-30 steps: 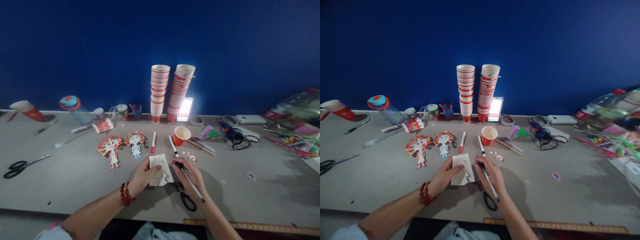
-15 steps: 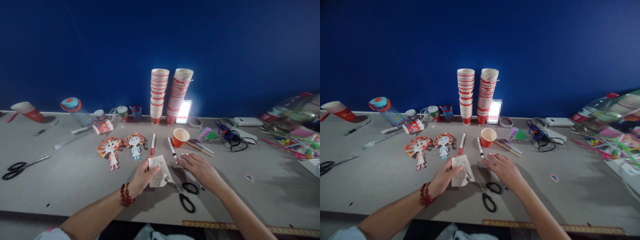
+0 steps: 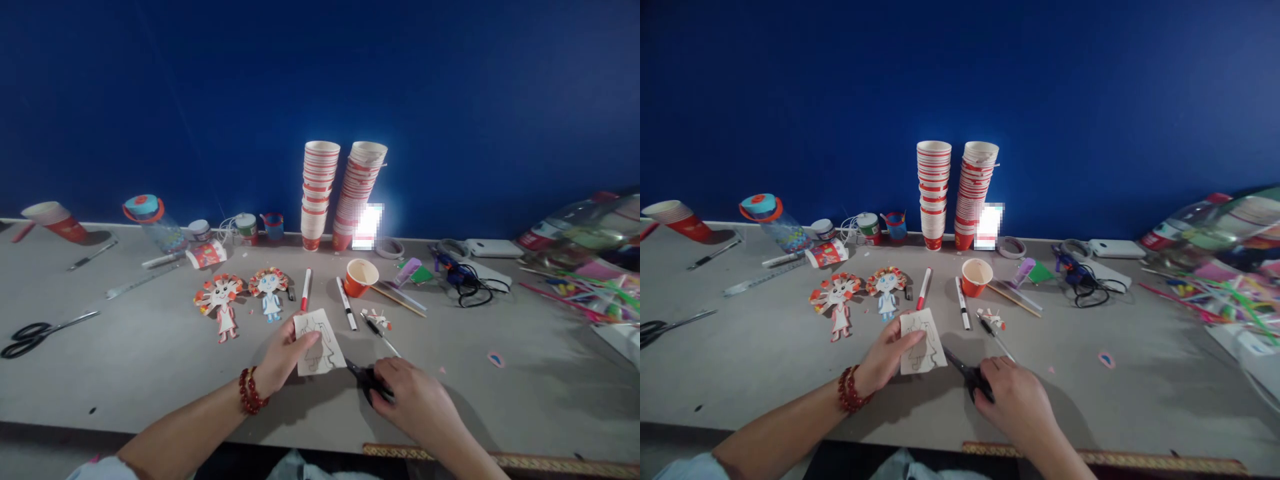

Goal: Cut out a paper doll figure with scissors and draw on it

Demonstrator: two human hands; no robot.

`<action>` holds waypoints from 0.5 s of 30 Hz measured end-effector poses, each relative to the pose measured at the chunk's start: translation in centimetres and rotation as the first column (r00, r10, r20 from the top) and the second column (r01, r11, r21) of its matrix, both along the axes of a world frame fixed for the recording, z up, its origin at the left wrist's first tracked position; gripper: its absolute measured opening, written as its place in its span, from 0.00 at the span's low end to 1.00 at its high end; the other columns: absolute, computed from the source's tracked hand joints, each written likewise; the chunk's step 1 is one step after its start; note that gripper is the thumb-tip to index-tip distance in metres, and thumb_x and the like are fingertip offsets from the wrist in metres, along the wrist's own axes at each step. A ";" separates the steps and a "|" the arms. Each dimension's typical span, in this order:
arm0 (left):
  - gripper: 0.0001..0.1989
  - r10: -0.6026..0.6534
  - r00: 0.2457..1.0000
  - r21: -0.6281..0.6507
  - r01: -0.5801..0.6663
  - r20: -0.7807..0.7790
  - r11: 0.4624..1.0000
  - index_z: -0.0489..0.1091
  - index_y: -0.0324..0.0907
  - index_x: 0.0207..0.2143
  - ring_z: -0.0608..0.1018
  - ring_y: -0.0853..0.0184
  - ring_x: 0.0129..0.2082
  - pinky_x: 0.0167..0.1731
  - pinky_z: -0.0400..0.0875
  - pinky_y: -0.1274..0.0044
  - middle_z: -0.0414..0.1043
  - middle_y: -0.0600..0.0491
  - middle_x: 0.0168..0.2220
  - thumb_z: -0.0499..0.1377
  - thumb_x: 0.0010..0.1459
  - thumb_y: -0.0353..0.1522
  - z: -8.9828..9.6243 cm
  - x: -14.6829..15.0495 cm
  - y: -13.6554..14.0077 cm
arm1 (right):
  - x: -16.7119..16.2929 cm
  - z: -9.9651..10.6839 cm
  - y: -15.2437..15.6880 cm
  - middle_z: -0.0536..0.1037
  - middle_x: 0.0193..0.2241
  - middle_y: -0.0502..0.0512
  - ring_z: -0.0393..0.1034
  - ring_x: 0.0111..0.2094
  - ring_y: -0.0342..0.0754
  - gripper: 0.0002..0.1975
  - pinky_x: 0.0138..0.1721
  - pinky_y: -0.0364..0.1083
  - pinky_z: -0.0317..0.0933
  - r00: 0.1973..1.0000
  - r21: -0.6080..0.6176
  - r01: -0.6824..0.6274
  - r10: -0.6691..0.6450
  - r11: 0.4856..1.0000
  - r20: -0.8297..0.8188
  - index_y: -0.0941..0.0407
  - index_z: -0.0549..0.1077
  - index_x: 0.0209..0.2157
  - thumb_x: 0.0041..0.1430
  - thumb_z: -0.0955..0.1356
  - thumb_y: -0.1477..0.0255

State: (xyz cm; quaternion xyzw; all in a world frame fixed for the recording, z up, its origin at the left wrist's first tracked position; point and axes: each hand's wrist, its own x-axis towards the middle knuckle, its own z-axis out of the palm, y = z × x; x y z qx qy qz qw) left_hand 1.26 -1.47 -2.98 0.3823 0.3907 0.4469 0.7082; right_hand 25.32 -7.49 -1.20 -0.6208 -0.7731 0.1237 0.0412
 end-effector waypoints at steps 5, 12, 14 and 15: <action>0.15 0.041 0.999 0.037 -0.040 -0.024 0.999 0.69 0.40 0.39 0.75 0.68 0.29 0.32 0.70 0.77 0.74 0.54 0.31 0.66 0.51 0.37 0.4 -0.2 0.0 | 0.2 -0.9 0.6 0.72 0.21 0.49 0.64 0.20 0.44 0.08 0.21 0.41 0.56 0.775 -0.375 0.109 -0.315 0.920 -0.547 0.54 0.67 0.31 0.54 0.65 0.64; 0.15 0.155 0.988 0.030 -0.155 0.006 0.987 0.69 0.41 0.39 0.75 0.69 0.29 0.31 0.70 0.78 0.74 0.55 0.30 0.66 0.51 0.36 -0.2 -0.3 0.3 | -2.4 -2.4 -1.0 0.70 0.28 0.52 0.61 0.23 0.42 0.27 0.23 0.41 0.60 0.338 -0.449 -0.084 -0.398 0.890 -0.853 0.56 0.67 0.35 0.48 0.70 0.47; 0.17 0.213 0.977 0.008 -0.213 0.027 0.977 0.69 0.40 0.41 0.76 0.68 0.30 0.32 0.71 0.77 0.74 0.54 0.31 0.66 0.50 0.37 -0.3 -0.4 0.4 | -3.0 -2.3 -1.4 0.70 0.28 0.51 0.63 0.27 0.44 0.27 0.27 0.41 0.61 0.374 -0.412 -0.091 -0.352 0.907 -0.858 0.56 0.67 0.34 0.46 0.72 0.48; 0.17 0.238 0.971 -0.002 -0.238 0.038 0.971 0.69 0.40 0.41 0.76 0.68 0.30 0.33 0.71 0.77 0.75 0.54 0.32 0.66 0.50 0.37 -0.3 -0.4 0.5 | -3.2 -2.3 -1.6 0.70 0.28 0.51 0.64 0.28 0.44 0.26 0.28 0.41 0.61 0.390 -0.395 -0.095 -0.331 0.914 -0.859 0.56 0.67 0.33 0.46 0.72 0.49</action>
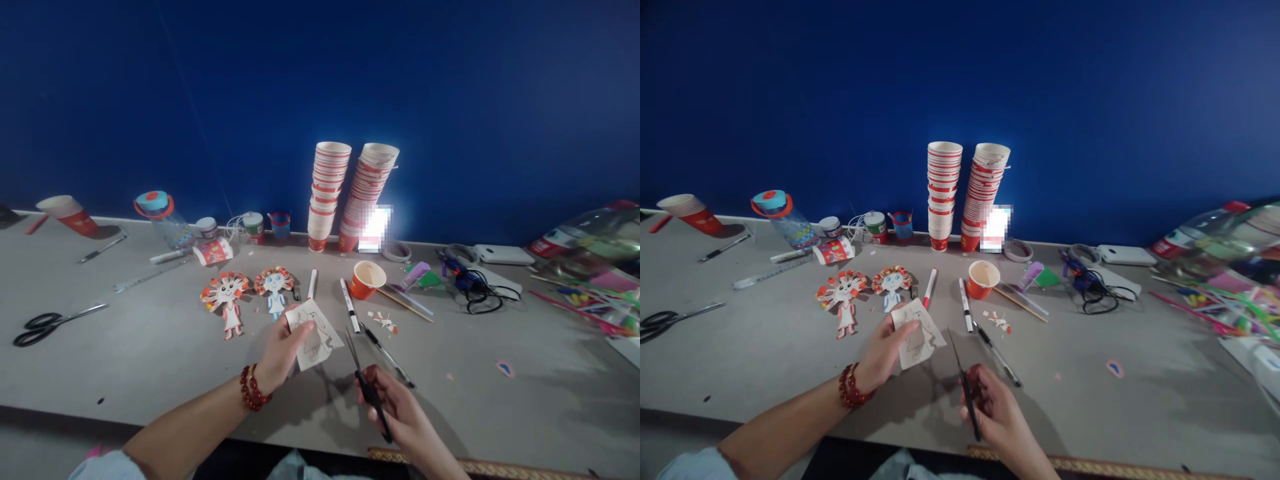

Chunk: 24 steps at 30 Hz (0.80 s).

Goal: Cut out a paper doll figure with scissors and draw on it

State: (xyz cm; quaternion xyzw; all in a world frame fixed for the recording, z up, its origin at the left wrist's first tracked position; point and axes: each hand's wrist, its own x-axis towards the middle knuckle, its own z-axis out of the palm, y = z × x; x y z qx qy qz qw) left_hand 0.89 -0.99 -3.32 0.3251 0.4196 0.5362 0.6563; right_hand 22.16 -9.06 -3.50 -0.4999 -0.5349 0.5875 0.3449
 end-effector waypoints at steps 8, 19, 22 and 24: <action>0.13 -0.024 1.000 0.041 0.024 0.013 0.999 0.71 0.40 0.37 0.75 0.69 0.30 0.33 0.70 0.78 0.75 0.54 0.31 0.66 0.51 0.36 0.7 0.2 -0.5 | -1.6 0.1 0.5 0.68 0.25 0.48 0.60 0.24 0.41 0.27 0.23 0.39 0.56 0.999 0.010 -0.032 0.032 0.999 0.000 0.56 0.65 0.30 0.45 0.72 0.47; 0.15 -0.055 0.996 -0.044 0.059 0.070 0.997 0.74 0.46 0.42 0.78 0.64 0.34 0.37 0.71 0.75 0.78 0.54 0.33 0.65 0.49 0.35 1.4 0.1 -0.4 | -2.4 -0.5 -0.1 0.70 0.28 0.51 0.53 0.17 0.36 0.30 0.13 0.36 0.51 0.970 -0.148 -0.006 -0.030 0.989 -0.240 0.56 0.67 0.36 0.48 0.69 0.43; 0.19 -0.043 0.996 -0.022 0.045 0.074 0.999 0.73 0.45 0.45 0.78 0.64 0.34 0.36 0.71 0.75 0.78 0.52 0.35 0.65 0.50 0.36 1.2 0.1 -0.5 | -2.8 -0.3 -0.4 0.70 0.28 0.51 0.54 0.17 0.36 0.30 0.13 0.35 0.52 0.968 -0.188 -0.005 -0.043 0.982 -0.248 0.56 0.67 0.35 0.47 0.69 0.43; 0.20 -0.045 0.997 -0.026 0.047 0.068 0.999 0.73 0.44 0.47 0.78 0.64 0.34 0.36 0.71 0.76 0.78 0.52 0.34 0.66 0.50 0.36 1.2 0.1 -0.6 | -3.0 -0.4 -0.5 0.70 0.27 0.50 0.54 0.16 0.35 0.30 0.12 0.35 0.52 0.968 -0.194 -0.003 -0.046 0.981 -0.247 0.56 0.67 0.34 0.46 0.70 0.43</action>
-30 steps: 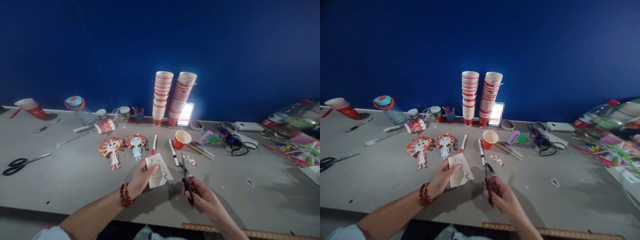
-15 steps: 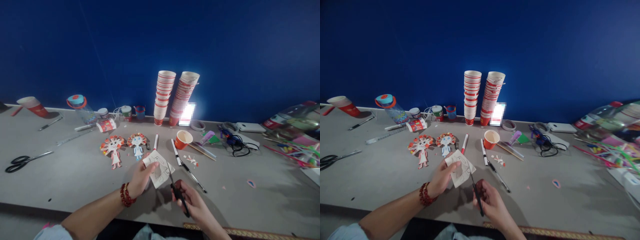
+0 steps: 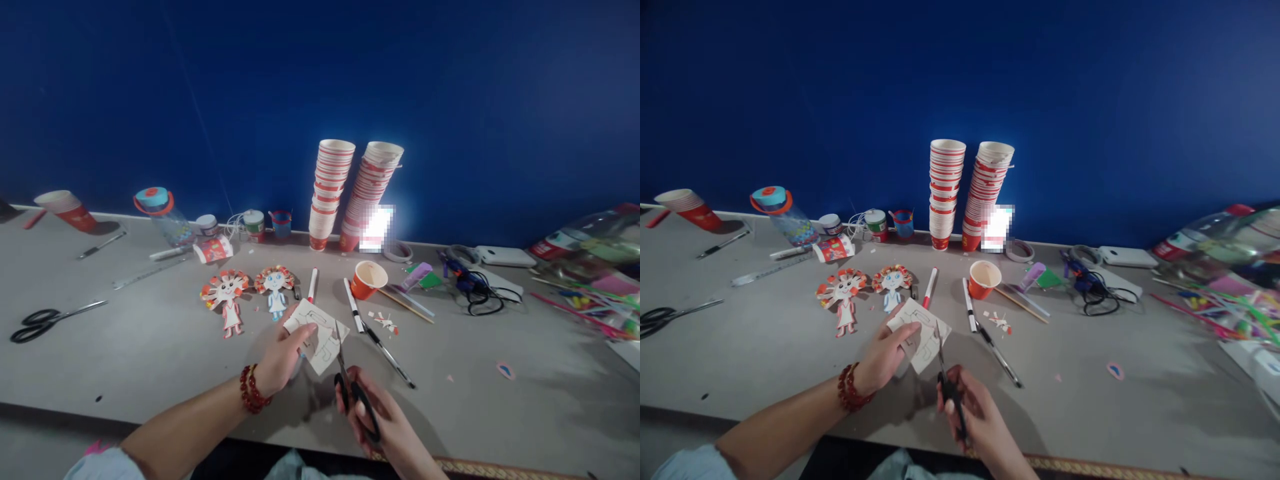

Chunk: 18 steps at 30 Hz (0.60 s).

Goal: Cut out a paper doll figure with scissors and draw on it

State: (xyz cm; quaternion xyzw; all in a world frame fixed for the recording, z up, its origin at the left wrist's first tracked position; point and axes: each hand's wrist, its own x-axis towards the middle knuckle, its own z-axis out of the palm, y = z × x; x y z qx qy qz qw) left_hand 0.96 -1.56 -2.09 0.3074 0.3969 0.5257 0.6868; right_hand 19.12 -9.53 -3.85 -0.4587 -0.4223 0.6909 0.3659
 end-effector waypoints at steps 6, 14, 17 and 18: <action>0.21 -0.043 0.999 -0.074 0.043 0.013 0.996 0.73 0.46 0.46 0.78 0.64 0.36 0.38 0.72 0.76 0.79 0.53 0.35 0.68 0.47 0.34 -0.1 0.0 -0.5 | -0.4 -0.9 0.5 0.71 0.27 0.51 0.55 0.16 0.35 0.29 0.12 0.36 0.54 0.995 0.015 0.039 -0.037 0.999 -0.094 0.55 0.66 0.36 0.47 0.69 0.43; 0.19 -0.094 0.996 0.052 0.094 -0.002 0.994 0.71 0.43 0.45 0.77 0.66 0.34 0.36 0.72 0.77 0.77 0.53 0.34 0.67 0.50 0.36 -0.5 0.2 -0.7 | -1.2 -0.9 1.5 0.72 0.27 0.52 0.54 0.13 0.34 0.31 0.11 0.36 0.53 0.995 0.112 0.033 -0.022 0.993 -0.098 0.56 0.65 0.36 0.47 0.69 0.43; 0.18 -0.102 0.995 0.064 0.103 -0.007 0.993 0.71 0.43 0.45 0.78 0.66 0.34 0.37 0.72 0.78 0.78 0.53 0.35 0.66 0.51 0.37 -0.6 0.2 -0.7 | -1.3 -0.8 1.7 0.71 0.26 0.50 0.54 0.13 0.34 0.29 0.11 0.36 0.52 0.996 0.124 0.041 -0.031 0.991 -0.086 0.56 0.64 0.36 0.49 0.69 0.45; 0.19 -0.100 0.995 0.065 0.100 -0.009 0.993 0.71 0.43 0.45 0.78 0.66 0.34 0.37 0.72 0.77 0.78 0.53 0.35 0.66 0.51 0.37 -0.6 0.2 -0.7 | -1.3 -0.8 1.7 0.70 0.25 0.48 0.53 0.12 0.33 0.28 0.11 0.36 0.51 0.996 0.126 0.046 -0.037 0.991 -0.076 0.56 0.64 0.35 0.50 0.69 0.45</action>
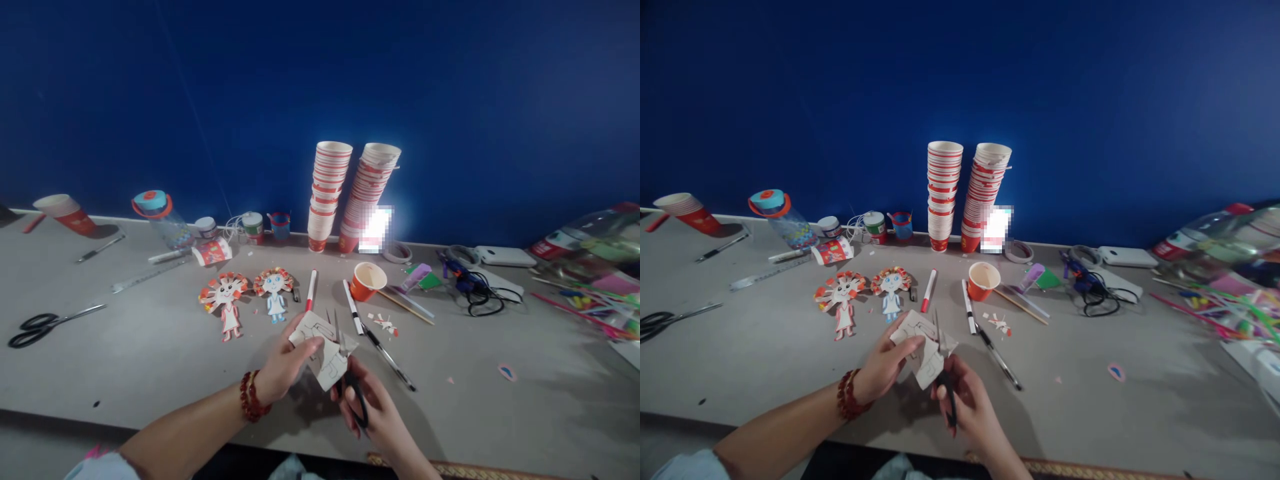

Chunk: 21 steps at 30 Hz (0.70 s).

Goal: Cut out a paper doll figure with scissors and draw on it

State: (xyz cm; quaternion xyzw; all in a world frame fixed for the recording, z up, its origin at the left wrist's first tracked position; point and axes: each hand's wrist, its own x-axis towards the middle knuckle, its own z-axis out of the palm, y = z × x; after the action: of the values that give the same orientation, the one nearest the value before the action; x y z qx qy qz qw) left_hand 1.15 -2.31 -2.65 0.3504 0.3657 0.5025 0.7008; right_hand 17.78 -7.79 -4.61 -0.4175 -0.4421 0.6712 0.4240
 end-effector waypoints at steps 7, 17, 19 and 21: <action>0.21 0.004 0.999 -0.008 -0.004 -0.047 1.000 0.71 0.42 0.46 0.77 0.65 0.34 0.36 0.71 0.76 0.78 0.52 0.34 0.66 0.49 0.36 0.3 -0.1 0.1 | 0.0 1.0 0.2 0.65 0.21 0.44 0.49 0.12 0.33 0.25 0.10 0.36 0.47 0.993 0.032 -0.005 0.001 0.999 0.117 0.55 0.62 0.30 0.51 0.68 0.47; 0.23 0.026 0.999 -0.034 -0.028 -0.047 0.999 0.70 0.43 0.48 0.77 0.66 0.34 0.37 0.71 0.77 0.77 0.53 0.34 0.68 0.49 0.35 -0.6 -0.1 0.5 | 0.6 0.5 -0.1 0.68 0.20 0.47 0.52 0.14 0.36 0.23 0.14 0.38 0.47 0.958 0.106 -0.002 -0.029 0.994 0.286 0.55 0.63 0.29 0.56 0.65 0.49; 0.22 0.022 0.998 -0.024 -0.023 -0.054 0.999 0.70 0.43 0.48 0.77 0.66 0.34 0.37 0.71 0.77 0.77 0.53 0.34 0.67 0.49 0.35 -0.5 -0.1 0.5 | 0.7 0.4 -0.2 0.68 0.20 0.47 0.52 0.14 0.37 0.22 0.14 0.38 0.48 0.951 0.116 -0.005 -0.031 0.993 0.307 0.55 0.63 0.28 0.56 0.65 0.48; 0.20 0.016 0.999 -0.009 -0.017 -0.051 1.000 0.70 0.43 0.47 0.76 0.67 0.33 0.36 0.71 0.78 0.77 0.54 0.34 0.67 0.51 0.35 -0.4 -0.1 0.5 | 0.8 0.3 -0.2 0.66 0.19 0.46 0.52 0.14 0.37 0.22 0.14 0.38 0.48 0.948 0.111 -0.003 -0.033 0.994 0.316 0.54 0.62 0.27 0.56 0.65 0.49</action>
State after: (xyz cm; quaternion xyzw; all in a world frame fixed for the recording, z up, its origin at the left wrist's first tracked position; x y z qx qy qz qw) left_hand 1.03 -1.80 -3.06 0.3567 0.3887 0.4975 0.6886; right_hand 18.58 -7.99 -4.31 -0.4992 -0.5376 0.5667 0.3750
